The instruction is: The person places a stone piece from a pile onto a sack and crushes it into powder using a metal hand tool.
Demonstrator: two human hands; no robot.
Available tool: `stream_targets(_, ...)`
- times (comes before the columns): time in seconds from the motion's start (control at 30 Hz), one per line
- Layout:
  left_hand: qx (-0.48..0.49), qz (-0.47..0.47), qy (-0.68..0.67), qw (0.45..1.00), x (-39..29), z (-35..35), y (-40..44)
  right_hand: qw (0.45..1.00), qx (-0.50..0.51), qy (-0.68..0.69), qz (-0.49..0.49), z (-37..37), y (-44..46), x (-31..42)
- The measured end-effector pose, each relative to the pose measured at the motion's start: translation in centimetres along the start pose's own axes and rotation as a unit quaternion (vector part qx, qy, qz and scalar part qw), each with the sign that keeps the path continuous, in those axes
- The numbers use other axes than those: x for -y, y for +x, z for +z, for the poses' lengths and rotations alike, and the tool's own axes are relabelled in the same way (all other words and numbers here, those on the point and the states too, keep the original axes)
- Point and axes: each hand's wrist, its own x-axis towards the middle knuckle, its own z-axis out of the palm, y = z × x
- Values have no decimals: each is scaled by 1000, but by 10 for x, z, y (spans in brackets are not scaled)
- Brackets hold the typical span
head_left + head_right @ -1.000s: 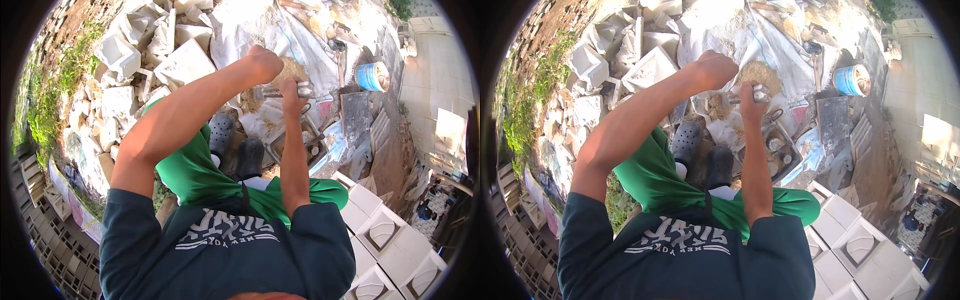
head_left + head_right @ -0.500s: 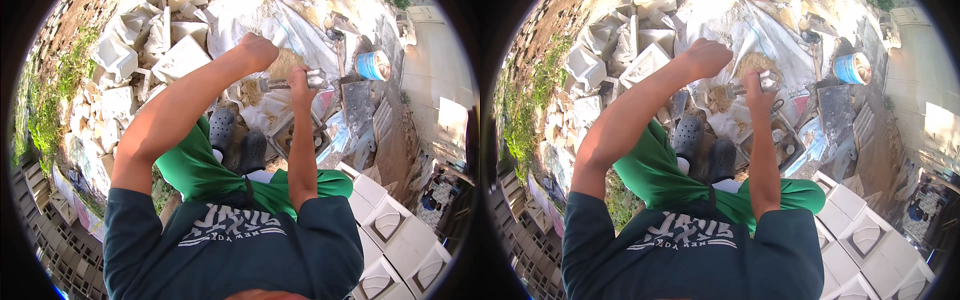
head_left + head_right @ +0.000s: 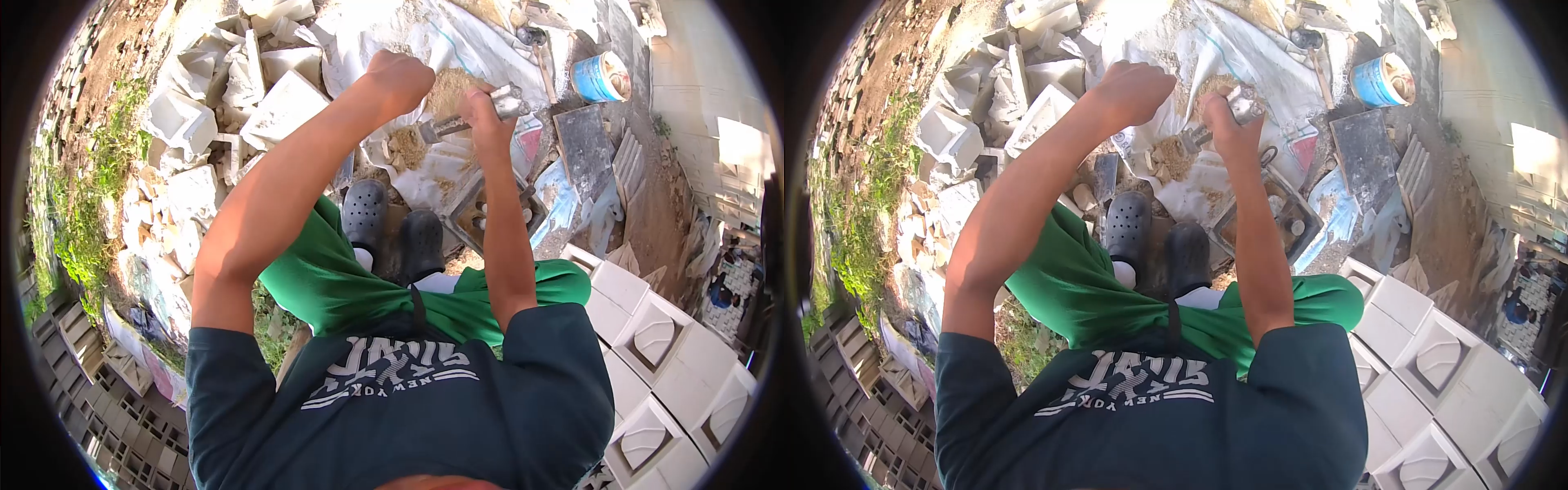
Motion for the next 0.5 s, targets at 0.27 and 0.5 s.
stream_targets(0.27,-7,9,43,999,-4,-5,3,991,69,-104,39,-19,15,-98)
stream_targets(0.5,4,-8,43,999,-7,-8,4,991,104,-77,20,-5,9,-7)
